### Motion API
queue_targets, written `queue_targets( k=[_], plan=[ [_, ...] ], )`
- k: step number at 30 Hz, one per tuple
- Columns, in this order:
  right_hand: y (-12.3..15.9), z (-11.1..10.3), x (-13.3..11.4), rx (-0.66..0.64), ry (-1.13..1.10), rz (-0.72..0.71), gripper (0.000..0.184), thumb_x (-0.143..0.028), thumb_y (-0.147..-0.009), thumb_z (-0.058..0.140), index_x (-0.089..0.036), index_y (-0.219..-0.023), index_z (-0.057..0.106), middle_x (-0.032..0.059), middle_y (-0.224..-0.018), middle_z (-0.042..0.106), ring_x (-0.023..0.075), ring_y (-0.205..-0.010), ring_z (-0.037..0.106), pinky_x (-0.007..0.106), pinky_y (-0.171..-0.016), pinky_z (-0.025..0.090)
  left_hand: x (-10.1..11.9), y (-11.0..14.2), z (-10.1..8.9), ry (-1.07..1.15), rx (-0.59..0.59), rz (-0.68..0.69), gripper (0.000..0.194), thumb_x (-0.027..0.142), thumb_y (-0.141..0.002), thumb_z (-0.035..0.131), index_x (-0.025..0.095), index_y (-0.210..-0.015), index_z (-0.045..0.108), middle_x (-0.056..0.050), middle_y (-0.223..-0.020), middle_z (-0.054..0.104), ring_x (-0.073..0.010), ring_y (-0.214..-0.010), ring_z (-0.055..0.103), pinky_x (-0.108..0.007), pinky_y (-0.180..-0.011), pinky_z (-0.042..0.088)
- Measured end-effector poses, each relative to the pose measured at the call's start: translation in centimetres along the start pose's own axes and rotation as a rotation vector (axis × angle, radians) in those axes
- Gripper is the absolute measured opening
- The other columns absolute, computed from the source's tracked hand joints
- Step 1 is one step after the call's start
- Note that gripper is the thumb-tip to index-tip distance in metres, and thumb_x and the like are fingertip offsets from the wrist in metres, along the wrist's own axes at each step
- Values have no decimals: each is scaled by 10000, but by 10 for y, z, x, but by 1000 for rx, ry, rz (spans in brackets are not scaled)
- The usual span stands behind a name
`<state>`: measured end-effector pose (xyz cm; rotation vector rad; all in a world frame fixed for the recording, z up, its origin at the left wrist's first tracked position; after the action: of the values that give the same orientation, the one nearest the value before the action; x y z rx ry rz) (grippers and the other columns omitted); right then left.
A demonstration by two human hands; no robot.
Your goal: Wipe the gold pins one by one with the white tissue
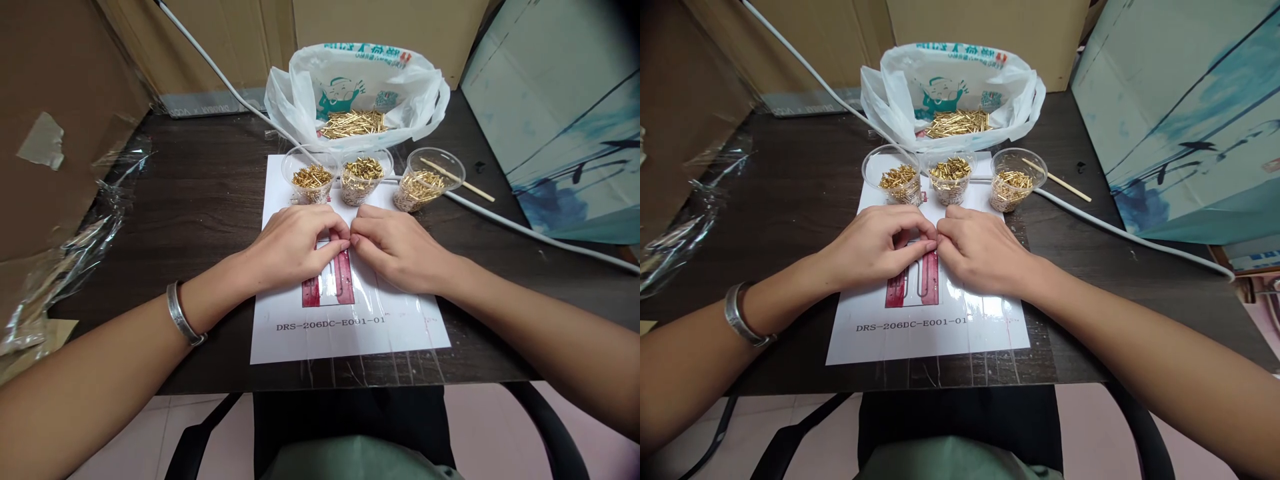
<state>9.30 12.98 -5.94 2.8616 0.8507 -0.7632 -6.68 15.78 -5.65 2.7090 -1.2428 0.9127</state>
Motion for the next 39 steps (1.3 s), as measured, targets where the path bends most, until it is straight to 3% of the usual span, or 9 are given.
queue_targets(
  k=[6, 12, 39],
  plan=[
    [1, -3, 2, 0, 4, -2, 291, -273, -952, 325, -177, -707, 449, 31, -751, 459, 162, -704, 435, 337, -670, 297, 1, 0, 0, -30, -21, -10, 119, 267, -875, 601, 178, -892, 677, 2, -804, 659, -113, -674, 527, -254, -624, 357],
    [1, -6, 5, 35, -33, 33, 237, -258, -931, 333, -173, -759, 474, 47, -766, 509, 173, -715, 460, 343, -682, 310, 1, -1, 0, -24, -38, 8, 100, 245, -880, 592, 185, -884, 672, 4, -835, 666, -120, -716, 544, -259, -636, 358],
    [2, 3, 1, 97, 57, 22, 135, -230, -928, 330, -211, -803, 377, 40, -799, 471, 193, -758, 429, 355, -707, 330, -1, 0, 0, 2, -36, -14, 149, 274, -909, 574, 175, -907, 685, -17, -845, 679, -132, -730, 561, -270, -648, 377]
  ],
)
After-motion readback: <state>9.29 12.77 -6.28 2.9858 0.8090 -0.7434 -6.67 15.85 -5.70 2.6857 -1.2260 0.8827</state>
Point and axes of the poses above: each hand's wrist, its own y-axis away from the middle knuckle, its own z-axis out of the palm, x = y × z, the point moved 3 cm from there along -y, towards the middle knuckle
